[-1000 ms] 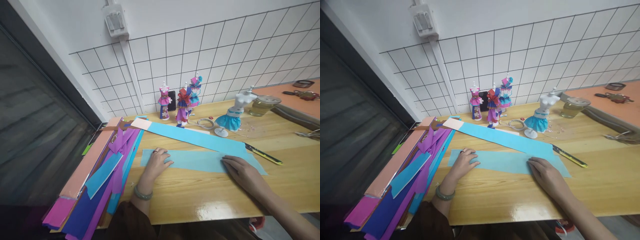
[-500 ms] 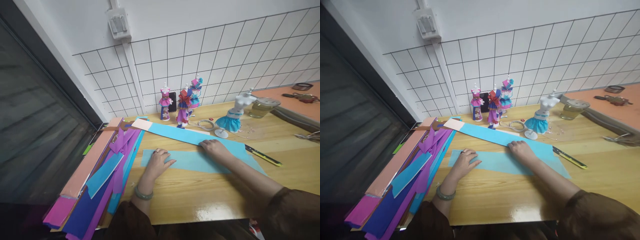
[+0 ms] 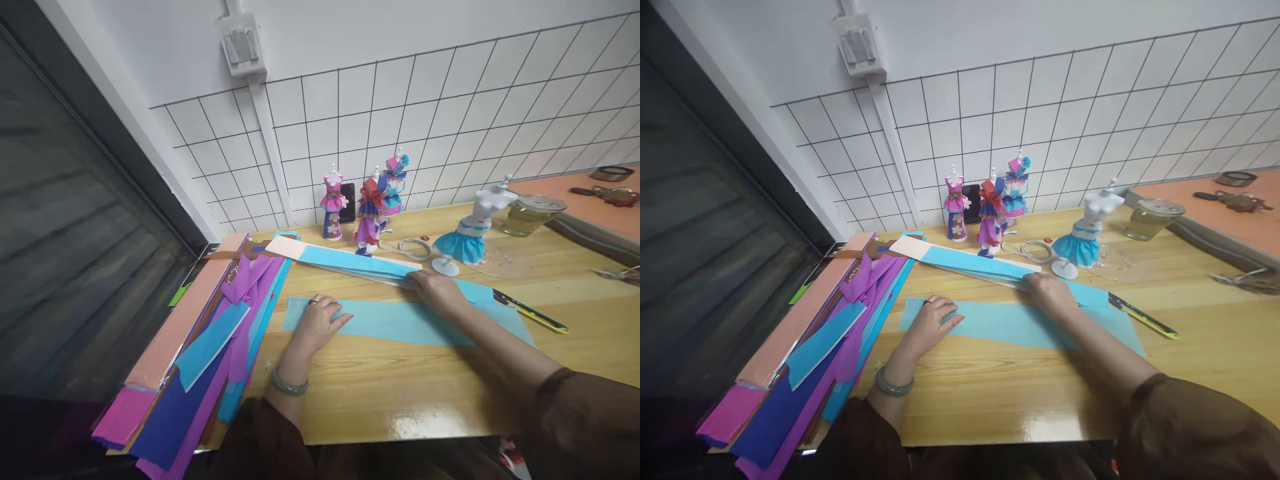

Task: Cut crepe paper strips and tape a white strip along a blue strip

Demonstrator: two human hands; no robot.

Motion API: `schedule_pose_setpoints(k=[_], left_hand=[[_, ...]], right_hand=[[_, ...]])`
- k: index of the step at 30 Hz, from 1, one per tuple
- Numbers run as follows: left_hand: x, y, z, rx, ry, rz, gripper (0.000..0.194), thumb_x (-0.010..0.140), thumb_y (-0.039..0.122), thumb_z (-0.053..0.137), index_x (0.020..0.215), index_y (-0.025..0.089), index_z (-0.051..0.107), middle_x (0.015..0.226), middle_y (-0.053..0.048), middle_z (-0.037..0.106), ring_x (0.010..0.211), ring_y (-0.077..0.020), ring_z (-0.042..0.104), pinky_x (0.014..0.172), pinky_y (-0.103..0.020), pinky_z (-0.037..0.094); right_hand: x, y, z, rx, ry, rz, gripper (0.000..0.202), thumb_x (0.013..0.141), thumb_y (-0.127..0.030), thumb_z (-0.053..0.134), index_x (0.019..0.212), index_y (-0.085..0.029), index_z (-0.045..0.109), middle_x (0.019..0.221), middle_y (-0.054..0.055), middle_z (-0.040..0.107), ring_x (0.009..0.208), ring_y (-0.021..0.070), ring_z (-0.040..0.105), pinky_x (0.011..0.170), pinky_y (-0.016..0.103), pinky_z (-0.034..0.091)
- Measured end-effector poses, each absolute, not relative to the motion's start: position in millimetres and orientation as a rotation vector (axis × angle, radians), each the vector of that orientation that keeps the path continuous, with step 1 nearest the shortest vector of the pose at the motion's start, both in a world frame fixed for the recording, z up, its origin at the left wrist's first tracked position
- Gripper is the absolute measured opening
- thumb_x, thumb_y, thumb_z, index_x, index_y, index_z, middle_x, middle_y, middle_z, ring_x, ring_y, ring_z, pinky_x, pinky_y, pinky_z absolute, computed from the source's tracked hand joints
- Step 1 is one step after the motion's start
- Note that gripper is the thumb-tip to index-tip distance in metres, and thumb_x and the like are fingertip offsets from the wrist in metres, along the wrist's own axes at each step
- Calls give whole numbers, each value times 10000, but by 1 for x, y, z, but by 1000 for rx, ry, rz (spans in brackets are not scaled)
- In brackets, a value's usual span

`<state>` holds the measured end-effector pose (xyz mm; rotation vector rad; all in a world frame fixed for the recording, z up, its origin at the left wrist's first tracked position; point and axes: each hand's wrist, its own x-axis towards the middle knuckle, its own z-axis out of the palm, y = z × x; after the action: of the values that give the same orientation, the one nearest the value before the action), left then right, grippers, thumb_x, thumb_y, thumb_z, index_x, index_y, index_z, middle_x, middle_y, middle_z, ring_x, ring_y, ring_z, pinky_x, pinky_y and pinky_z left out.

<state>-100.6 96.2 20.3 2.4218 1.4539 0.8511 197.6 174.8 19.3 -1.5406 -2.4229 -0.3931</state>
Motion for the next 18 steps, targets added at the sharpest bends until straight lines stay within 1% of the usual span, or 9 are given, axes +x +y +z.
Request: schedule_pose_setpoints(k=[3, 6, 12, 15, 18], left_hand=[[-101, 96, 20, 2423, 1452, 856, 327, 812, 453, 438, 930, 221, 636, 940, -61, 600, 952, -191, 490, 837, -359, 383], [-100, 97, 19, 2428, 1458, 853, 325, 813, 450, 438, 924, 218, 636, 934, -60, 599, 946, -189, 491, 833, -355, 385], [-100, 97, 20, 2406, 1445, 861, 295, 811, 427, 454, 902, 217, 641, 925, -61, 606, 938, -187, 501, 834, -358, 392], [-100, 97, 19, 2295, 1466, 934, 306, 792, 431, 485, 952, 212, 627, 967, -70, 607, 967, -201, 500, 863, -382, 381], [-99, 100, 18, 1983, 1458, 1089, 408, 739, 469, 540, 1033, 191, 589, 1053, -94, 587, 1019, -230, 491, 902, -414, 359]], right_hand=[[207, 188, 27, -1541, -2283, -332, 314, 831, -212, 321, 975, -164, 596, 870, 76, 660, 728, 184, 601, 570, 261, 404], [211, 193, 32, -1497, -2229, -334, 318, 832, -231, 331, 993, -153, 593, 923, 94, 650, 797, 206, 599, 616, 282, 427], [199, 177, 34, -1393, -2344, -292, 301, 834, -206, 337, 980, -157, 596, 898, 96, 651, 800, 203, 595, 609, 279, 429], [186, 165, 53, -1318, -2288, -347, 301, 842, -197, 339, 1009, -154, 585, 882, 101, 648, 795, 207, 592, 632, 293, 429], [167, 147, 79, -1172, -2235, -333, 298, 850, -200, 348, 1051, -156, 563, 902, 104, 640, 816, 202, 586, 670, 302, 440]])
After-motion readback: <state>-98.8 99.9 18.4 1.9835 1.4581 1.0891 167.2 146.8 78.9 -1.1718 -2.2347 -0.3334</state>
